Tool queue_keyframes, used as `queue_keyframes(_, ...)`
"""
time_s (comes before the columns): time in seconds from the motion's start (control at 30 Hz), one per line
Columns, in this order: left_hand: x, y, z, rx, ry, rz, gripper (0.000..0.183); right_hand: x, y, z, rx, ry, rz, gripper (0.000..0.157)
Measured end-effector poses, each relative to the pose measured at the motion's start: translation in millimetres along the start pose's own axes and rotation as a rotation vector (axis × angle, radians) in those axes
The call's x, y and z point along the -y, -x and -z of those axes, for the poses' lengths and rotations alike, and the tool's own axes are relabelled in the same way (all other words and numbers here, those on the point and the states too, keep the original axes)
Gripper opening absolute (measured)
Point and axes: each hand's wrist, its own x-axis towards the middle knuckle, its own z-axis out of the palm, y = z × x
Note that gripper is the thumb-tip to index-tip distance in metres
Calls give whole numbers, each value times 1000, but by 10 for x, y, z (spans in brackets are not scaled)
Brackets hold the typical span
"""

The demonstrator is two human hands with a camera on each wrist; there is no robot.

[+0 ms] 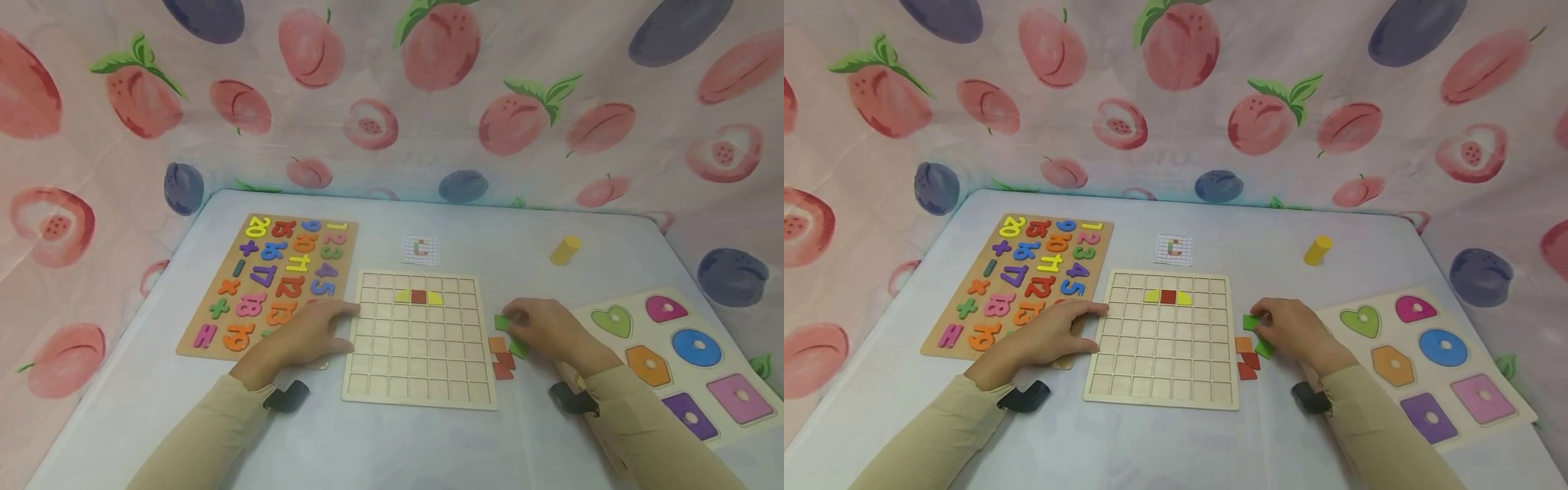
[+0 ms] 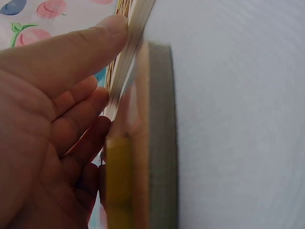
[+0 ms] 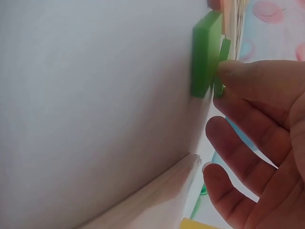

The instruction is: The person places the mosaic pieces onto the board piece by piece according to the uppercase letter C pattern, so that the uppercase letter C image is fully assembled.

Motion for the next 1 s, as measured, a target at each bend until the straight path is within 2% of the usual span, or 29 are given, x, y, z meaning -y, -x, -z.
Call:
queue_keyframes(0.4, -11, -2, 16, -2, 6, -22, 62, 162, -33, 91, 22, -13, -11, 29)
queue_keyframes(0.8, -21, 8, 12, -1, 11, 2, 61, 361, -122, 105, 74, -48, -34, 32)
queue_keyframes(1.0, -12, 4, 4, 3, 9, 15, 61, 485, -180, 90, 38, -32, 32, 29)
